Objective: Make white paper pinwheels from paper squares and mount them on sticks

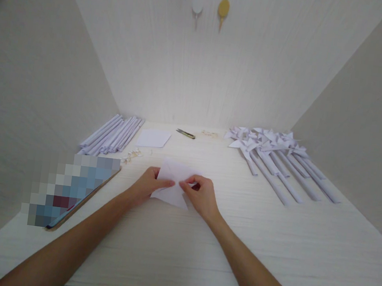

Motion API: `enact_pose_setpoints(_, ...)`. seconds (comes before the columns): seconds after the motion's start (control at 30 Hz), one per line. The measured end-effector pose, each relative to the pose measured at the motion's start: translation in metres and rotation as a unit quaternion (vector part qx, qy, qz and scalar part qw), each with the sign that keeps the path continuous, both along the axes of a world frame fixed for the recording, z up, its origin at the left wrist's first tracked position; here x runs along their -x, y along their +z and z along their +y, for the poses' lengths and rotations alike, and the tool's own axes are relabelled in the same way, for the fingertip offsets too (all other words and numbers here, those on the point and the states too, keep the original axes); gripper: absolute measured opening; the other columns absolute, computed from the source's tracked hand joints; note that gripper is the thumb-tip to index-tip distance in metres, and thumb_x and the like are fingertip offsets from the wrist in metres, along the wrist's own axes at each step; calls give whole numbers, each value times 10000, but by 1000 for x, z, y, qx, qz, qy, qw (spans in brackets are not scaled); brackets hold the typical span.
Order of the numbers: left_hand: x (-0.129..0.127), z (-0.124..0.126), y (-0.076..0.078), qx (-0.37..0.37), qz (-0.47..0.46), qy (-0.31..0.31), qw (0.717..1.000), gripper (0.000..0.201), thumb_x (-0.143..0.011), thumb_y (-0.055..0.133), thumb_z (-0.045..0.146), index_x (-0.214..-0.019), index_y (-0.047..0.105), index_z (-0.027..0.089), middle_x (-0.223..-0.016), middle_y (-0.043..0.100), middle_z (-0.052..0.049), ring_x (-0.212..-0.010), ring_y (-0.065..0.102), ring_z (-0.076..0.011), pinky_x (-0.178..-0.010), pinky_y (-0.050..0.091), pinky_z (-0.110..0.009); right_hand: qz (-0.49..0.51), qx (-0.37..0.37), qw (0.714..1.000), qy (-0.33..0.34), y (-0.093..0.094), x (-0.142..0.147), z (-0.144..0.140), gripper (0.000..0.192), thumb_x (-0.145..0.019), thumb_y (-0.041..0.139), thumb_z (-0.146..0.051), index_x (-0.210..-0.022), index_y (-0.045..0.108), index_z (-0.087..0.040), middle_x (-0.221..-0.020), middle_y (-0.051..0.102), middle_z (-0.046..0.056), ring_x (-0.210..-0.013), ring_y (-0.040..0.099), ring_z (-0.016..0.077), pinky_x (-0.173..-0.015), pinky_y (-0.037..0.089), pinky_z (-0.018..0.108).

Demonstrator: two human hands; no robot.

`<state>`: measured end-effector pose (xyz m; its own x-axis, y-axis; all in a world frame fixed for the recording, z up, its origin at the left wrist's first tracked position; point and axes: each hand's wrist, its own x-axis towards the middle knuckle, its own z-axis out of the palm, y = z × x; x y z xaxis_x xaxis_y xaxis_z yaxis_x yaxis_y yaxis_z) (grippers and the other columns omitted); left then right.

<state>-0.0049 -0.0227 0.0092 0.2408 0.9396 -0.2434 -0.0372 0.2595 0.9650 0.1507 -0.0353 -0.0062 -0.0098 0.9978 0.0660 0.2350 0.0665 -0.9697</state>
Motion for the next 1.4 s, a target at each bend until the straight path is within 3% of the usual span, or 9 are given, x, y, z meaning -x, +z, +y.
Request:
enact_pose_setpoints(0.13,-5,-1,-3,-18,-1,51,999,178,-488,688,205,-638,661,113,-582,642,-36,-512,560,-156,-490,424,-253,63,-27,997,-24,3,3,-3,229,-582,645,-318,-722,516,-190,-490,465,-64,-420,424,80,-387,331,201)
enact_pose_setpoints(0.23,-11,-4,-4,-37,-16,101,994,205,-495,688,217,-672,664,116,-595,646,-35,-548,568,-167,-521,437,-264,183,-22,982,-31,8,7,-6,540,-554,672,-283,-1000,368,-257,-674,549,-59,-559,543,110,-510,446,234)
enact_pose_setpoints(0.33,-16,-7,-5,-48,-29,129,990,204,-523,677,225,-696,663,118,-629,656,-39,-574,574,-168,-555,445,-273,231,10,972,-35,9,10,-9,675,-552,680,-273,-1086,266,-278,-670,556,-69,-575,566,120,-559,466,258)
enact_pose_setpoints(0.67,-19,-8,-5,-40,-49,128,990,240,-514,703,215,-729,656,118,-740,676,-72,-640,587,-174,-605,454,-283,245,29,969,-20,6,3,-3,672,-549,687,-251,-1083,279,-263,-522,553,-99,-513,565,133,-531,454,263)
enact_pose_setpoints(0.8,-8,-2,1,10,-107,67,992,301,-469,731,182,-749,644,118,-732,675,-67,-634,589,-153,-618,456,-267,220,68,972,46,6,-8,3,705,-505,711,-227,-1069,289,-261,-533,575,-92,-502,568,136,-513,450,262)
enact_pose_setpoints(0.97,-1,-2,7,22,-78,14,997,332,-426,746,159,-736,634,121,-654,654,-35,-583,574,-136,-583,440,-253,201,90,971,89,7,-13,6,692,-499,713,-225,-1051,296,-260,-553,593,-77,-489,569,133,-495,443,257)
enact_pose_setpoints(1.13,-3,-4,5,-10,-38,26,999,369,-436,737,169,-784,621,137,-684,644,-31,-605,566,-137,-583,435,-256,197,88,973,83,8,-12,5,665,-502,713,-231,-1035,315,-263,-538,578,-86,-498,573,136,-499,442,259)
enact_pose_setpoints(1.4,-11,-4,-2,-66,13,108,992,598,-421,727,147,-994,557,148,-784,624,-28,-665,549,-128,-582,439,-235,190,72,977,69,7,-11,4,626,-517,701,-232,-1020,329,-252,-543,575,-85,-481,554,121,-484,422,241)
